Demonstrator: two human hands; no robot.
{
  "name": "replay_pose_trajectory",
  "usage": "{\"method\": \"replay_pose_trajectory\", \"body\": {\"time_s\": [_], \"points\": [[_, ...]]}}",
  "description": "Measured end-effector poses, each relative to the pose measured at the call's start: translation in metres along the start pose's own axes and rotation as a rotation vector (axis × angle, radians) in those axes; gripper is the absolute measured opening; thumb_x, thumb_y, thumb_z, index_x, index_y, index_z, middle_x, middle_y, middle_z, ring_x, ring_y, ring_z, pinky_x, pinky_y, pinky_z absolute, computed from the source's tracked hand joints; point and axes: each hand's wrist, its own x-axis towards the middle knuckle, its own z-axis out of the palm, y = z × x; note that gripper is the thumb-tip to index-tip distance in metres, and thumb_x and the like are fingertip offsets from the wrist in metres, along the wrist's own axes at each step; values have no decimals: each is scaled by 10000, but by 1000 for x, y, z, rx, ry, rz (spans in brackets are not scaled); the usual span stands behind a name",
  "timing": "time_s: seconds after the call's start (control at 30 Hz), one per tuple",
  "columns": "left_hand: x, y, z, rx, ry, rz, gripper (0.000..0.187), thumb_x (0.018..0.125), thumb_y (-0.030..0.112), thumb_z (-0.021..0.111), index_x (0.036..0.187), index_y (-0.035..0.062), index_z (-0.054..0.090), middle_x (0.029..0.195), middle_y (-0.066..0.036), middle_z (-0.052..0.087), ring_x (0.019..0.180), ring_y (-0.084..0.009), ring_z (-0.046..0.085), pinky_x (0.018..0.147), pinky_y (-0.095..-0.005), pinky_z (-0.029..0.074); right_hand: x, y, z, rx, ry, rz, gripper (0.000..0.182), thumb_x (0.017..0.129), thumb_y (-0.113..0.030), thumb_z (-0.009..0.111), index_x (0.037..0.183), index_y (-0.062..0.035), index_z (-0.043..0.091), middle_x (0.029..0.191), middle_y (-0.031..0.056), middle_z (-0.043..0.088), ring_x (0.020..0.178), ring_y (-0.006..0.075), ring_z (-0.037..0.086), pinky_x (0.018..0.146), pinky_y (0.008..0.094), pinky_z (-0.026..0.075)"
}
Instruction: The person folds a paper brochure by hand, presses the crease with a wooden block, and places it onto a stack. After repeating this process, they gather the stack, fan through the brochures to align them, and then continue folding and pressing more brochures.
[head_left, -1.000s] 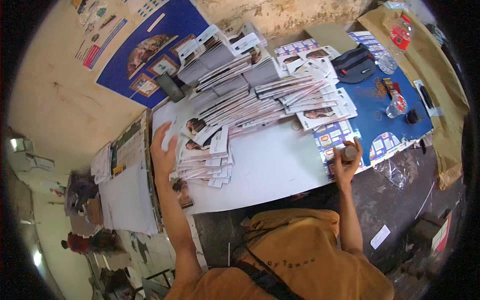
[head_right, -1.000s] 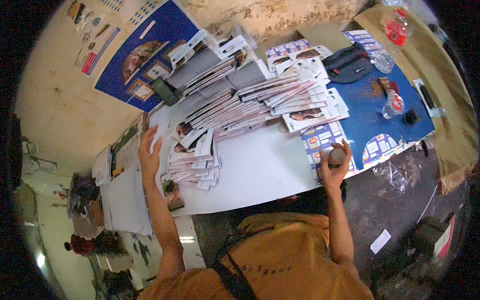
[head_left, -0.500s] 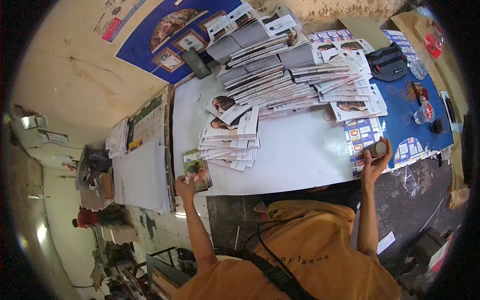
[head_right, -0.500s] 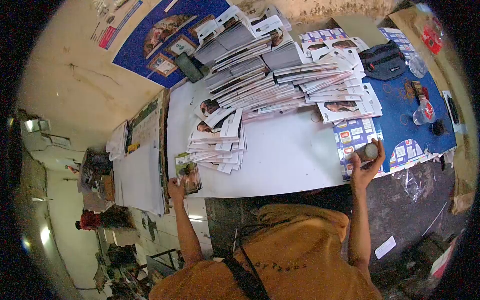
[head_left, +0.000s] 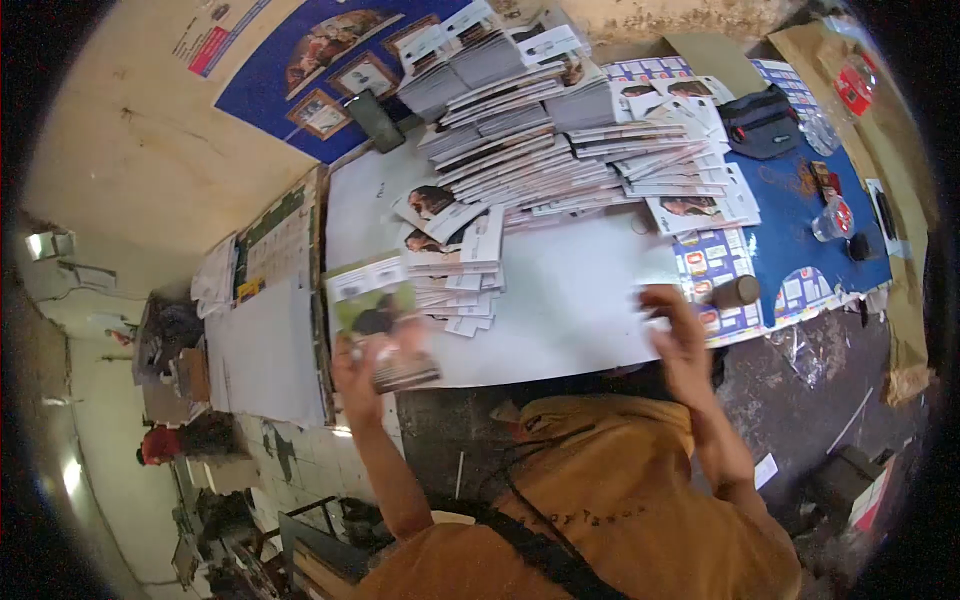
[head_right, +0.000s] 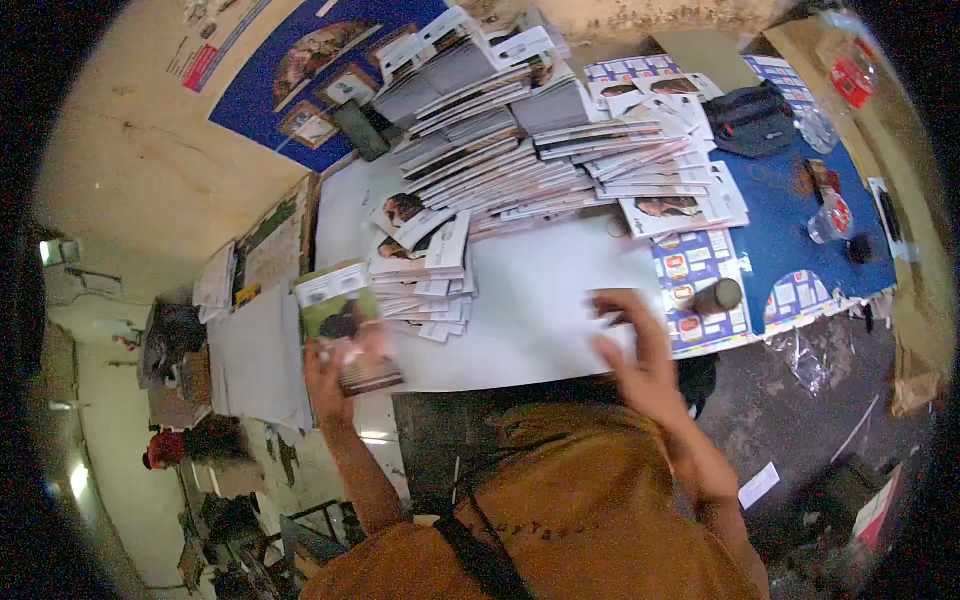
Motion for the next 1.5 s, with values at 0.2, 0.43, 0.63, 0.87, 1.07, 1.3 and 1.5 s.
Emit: {"method": "replay_pose_trajectory", "body": {"time_s": [0.2, 0.43, 0.63, 0.87, 1.07, 1.3, 1.5], "points": [[-29, -53, 164, -60, -555, -75, 499, 881, 78, 734, 1300, 25, 468, 1241, -110, 594, 1129, -200, 592, 947, -357, 493, 0, 16, 49, 150, -233, 369, 287, 943, -115, 651, 1213, -20, 658, 1126, 108, 664, 885, 175, 650, 751, 295, 528], [-64, -65, 230, -63, -762, 239, 1044, 652, 436, 915, 1388, -4, 319, 1419, -151, 435, 1310, -276, 452, 1127, -462, 374, -33, -8, 20, -224, -193, -69, 284, 849, -50, 722, 1128, -9, 687, 1069, 147, 666, 892, 223, 676, 749, 323, 539], [-62, -79, 219, -522, -781, -271, 951, 724, 440, 856, 1396, -64, 411, 1415, -154, 463, 1286, -283, 500, 1084, -481, 463, -26, 2, 26, 1, -70, 179, 456, 695, -196, 904, 1020, -26, 632, 1023, 75, 629, 932, 158, 615, 683, 289, 513], [-67, -88, 215, -445, -742, -191, 987, 785, 468, 806, 1502, 25, 294, 1506, -191, 386, 1381, -353, 411, 1102, -517, 432, -18, -1, 31, -57, -159, 289, 435, 709, -262, 903, 920, -48, 588, 988, 45, 632, 838, 117, 609, 617, 256, 482], [-66, -88, 217, -532, -732, -278, 1025, 776, 407, 816, 1532, 41, 228, 1543, -199, 339, 1439, -375, 326, 1163, -546, 329, -19, -3, 28, 174, -161, 496, 228, 879, -143, 750, 1054, -7, 698, 972, 84, 717, 767, 100, 644, 623, 268, 518], [-82, -81, 225, -468, -728, -250, 977, 814, 355, 782, 1542, 43, 211, 1552, -194, 335, 1465, -351, 301, 1168, -514, 315, -32, 12, 37, 6, -19, 311, 141, 864, -120, 762, 853, 17, 731, 688, 66, 672, 605, 77, 565, 568, 277, 478], [-77, -75, 228, -784, -694, -515, 673, 948, 232, 543, 1509, -19, 271, 1491, -216, 418, 1332, -311, 476, 1082, -458, 438, -28, 32, 34, 339, -49, 503, 193, 882, -161, 760, 817, 3, 681, 649, -14, 583, 643, 59, 487, 600, 266, 427]]}}
